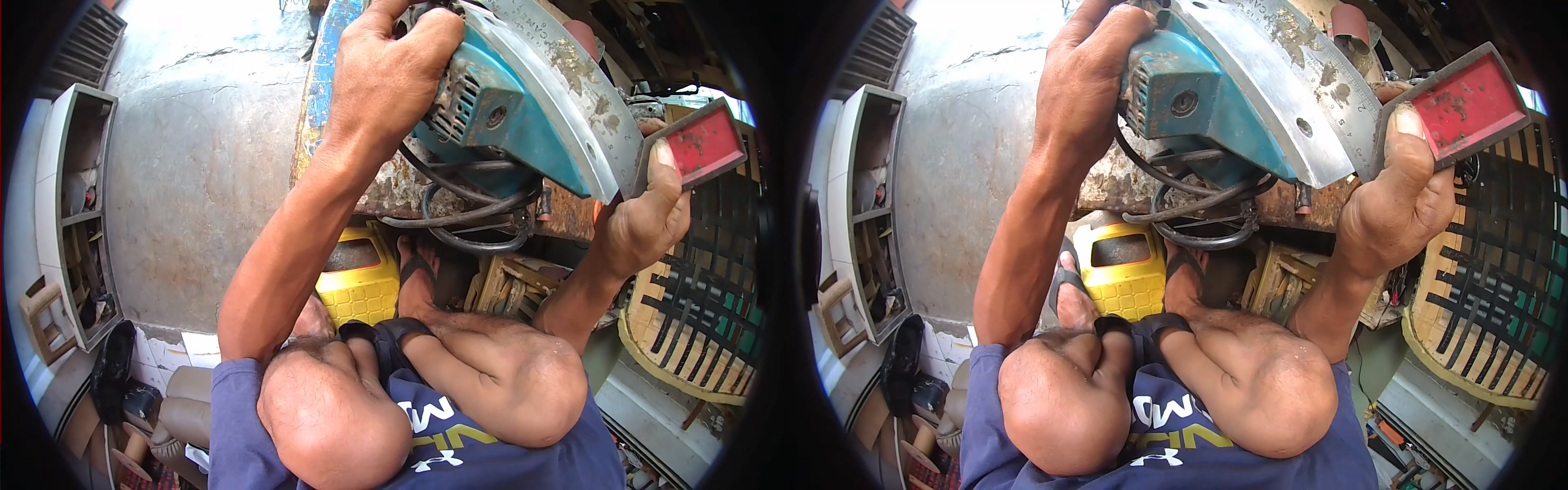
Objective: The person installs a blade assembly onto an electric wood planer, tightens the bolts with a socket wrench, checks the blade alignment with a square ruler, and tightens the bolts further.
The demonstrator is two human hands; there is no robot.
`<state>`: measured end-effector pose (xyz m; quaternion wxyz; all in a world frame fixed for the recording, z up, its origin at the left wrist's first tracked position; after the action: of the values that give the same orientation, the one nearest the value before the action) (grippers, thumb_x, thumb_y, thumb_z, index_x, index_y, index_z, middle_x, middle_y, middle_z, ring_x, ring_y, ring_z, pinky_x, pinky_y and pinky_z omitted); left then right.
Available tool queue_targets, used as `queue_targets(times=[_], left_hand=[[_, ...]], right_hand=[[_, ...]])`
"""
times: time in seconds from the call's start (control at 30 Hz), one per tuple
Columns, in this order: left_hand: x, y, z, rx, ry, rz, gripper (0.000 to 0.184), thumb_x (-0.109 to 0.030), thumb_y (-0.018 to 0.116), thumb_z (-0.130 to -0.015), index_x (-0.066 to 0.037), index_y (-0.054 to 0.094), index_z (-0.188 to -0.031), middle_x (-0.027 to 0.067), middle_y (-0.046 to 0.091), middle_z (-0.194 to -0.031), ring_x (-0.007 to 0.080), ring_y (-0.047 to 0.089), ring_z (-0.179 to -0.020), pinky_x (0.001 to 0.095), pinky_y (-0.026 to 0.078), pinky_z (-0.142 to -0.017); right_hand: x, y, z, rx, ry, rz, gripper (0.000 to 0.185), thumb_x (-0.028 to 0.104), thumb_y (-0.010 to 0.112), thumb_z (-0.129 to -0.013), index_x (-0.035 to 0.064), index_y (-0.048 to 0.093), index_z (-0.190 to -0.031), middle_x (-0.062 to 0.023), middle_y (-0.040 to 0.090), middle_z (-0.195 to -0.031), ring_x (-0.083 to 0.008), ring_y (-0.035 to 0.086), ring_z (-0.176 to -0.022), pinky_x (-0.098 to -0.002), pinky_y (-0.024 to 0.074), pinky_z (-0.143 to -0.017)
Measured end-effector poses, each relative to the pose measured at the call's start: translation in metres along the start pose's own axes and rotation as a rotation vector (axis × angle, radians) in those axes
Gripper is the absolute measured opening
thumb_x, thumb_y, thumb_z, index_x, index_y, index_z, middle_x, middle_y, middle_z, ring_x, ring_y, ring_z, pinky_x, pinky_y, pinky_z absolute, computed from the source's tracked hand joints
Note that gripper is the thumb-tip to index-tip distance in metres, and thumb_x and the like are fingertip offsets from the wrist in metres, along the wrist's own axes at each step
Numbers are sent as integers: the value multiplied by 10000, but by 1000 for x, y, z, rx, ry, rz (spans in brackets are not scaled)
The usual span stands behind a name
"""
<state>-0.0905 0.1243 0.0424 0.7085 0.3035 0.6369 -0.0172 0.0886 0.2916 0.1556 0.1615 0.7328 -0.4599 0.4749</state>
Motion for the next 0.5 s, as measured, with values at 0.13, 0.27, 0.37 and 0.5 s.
queue_targets(times=[0.13, 0.27, 0.37, 0.5], left_hand=[[-1, -1, -1, 2, 0, -14, 415, -132, 576, -931, 15, 599, -1318, 19, 603, -863, 48, 495, -674, 205, 401, -576], [-1, -2, 1, 1, -2, -30, 411, -133, 574, -931, 14, 603, -1313, 15, 601, -858, 47, 488, -667, 205, 396, -573], [-1, -2, 1, 0, -2, -40, 408, -134, 573, -931, 13, 606, -1310, 12, 600, -855, 46, 484, -662, 206, 392, -571], [0, -2, 1, -1, -6, -55, 405, -135, 570, -931, 13, 609, -1306, 9, 598, -850, 44, 477, -656, 206, 386, -568]], right_hand=[[2, 1, 0, 9, -32, 4, 283, 160, 569, -965, -68, 690, -1081, -115, 698, -970, -193, 691, -853, -314, 558, -802], [2, 3, 1, 7, -22, -41, 282, 159, 568, -963, -68, 691, -1079, -117, 698, -972, -192, 689, -854, -316, 555, -811], [-2, 2, 1, -32, 6, -26, 304, 171, 563, -963, -76, 692, -1087, -126, 698, -983, -202, 688, -880, -326, 552, -831], [7, 0, 5, -160, -58, -43, 352, 186, 546, -957, -105, 685, -1100, -161, 696, -1013, -236, 686, -923, -354, 553, -867]])
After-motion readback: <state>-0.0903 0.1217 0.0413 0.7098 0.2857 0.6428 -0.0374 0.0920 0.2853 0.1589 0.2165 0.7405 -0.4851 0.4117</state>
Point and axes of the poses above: each hand's wrist, its own z-axis away from the middle knuckle, its own y-axis out of the palm, x = y × z, the point moved 9 cm from there along -z, towards the middle knuckle
